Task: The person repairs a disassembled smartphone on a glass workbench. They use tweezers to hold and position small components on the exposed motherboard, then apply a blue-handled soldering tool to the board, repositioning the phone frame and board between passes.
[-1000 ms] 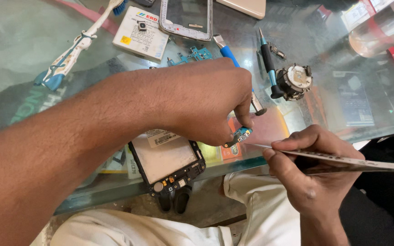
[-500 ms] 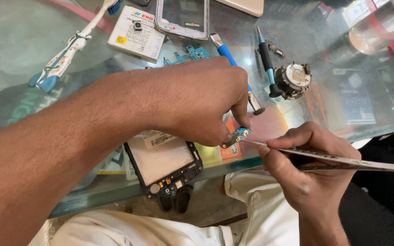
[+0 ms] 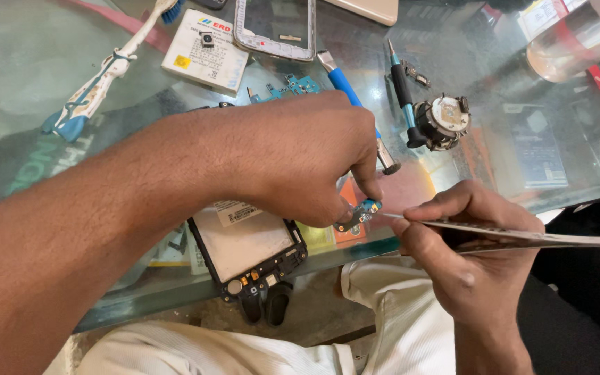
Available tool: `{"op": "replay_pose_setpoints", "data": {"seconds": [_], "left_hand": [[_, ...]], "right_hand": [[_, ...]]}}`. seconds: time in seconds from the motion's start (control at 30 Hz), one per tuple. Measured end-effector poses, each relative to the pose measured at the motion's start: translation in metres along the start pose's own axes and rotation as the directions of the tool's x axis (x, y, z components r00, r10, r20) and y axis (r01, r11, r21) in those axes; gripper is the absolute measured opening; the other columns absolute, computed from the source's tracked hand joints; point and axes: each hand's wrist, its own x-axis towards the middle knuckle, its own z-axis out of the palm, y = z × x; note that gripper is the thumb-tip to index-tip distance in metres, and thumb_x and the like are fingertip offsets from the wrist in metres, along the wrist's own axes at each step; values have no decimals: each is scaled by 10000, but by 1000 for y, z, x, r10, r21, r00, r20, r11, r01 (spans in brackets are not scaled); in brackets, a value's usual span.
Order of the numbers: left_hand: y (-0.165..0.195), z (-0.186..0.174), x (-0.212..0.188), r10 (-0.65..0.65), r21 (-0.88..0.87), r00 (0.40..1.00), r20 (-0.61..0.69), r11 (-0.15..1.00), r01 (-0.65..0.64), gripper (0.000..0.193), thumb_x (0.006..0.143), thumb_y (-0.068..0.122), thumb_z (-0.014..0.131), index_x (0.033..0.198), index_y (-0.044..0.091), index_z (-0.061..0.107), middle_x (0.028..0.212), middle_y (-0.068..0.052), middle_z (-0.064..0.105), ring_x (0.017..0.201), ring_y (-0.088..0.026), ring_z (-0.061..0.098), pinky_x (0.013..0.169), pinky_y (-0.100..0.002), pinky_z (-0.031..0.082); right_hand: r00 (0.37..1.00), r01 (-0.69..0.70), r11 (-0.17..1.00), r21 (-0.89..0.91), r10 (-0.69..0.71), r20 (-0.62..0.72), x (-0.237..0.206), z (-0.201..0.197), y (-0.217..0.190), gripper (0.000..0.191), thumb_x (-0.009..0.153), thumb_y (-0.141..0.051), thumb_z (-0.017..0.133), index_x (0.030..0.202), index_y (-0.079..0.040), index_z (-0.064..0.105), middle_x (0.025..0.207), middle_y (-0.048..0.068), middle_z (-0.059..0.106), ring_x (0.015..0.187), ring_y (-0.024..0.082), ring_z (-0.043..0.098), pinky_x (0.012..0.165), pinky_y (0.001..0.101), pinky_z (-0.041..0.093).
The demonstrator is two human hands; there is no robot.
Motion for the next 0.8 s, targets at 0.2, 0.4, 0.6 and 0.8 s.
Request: {"op": "replay_pose_setpoints", "data": {"seconds": [0.2,0.4,0.6,0.8], "left_hand": [[-8,4,1,232,-4,962,-141,972,-235,388,763,195,691,1132,219,808,865,-106,779,847,-275,750,761,-416,575],[-18,9,5,365,27,923,-123,931,-364,460,618,227,786,1069,139,794,892,-119,768,857,-289,738,730,-435,558],[-22,15,6,468,49,859,-208,882,-469,392,571,205,779,941,80,742,937,-109,711,980,-307,685,829,-430,527],[-24,12,1,524,-30,770,-364,819,-572,435,656,275,816,978,38,645,943,-91,680,940,-288,657,791,-393,519]], "right_hand": [[999,8,835,550,-26,26,3,-15,20,45,937,119,633,967,100,606,772,207,673,564,162,612,515,235,474],[994,42,628,777,-105,31,3,-19,32,44,965,131,592,982,104,562,795,262,662,574,209,614,532,272,496],[996,83,623,777,-74,-47,-3,-12,37,74,951,141,583,1008,101,557,808,254,653,599,219,619,520,275,491],[983,171,622,764,-57,-174,-11,-1,38,51,1001,107,578,1012,76,539,828,253,657,676,261,658,538,312,527]]}}
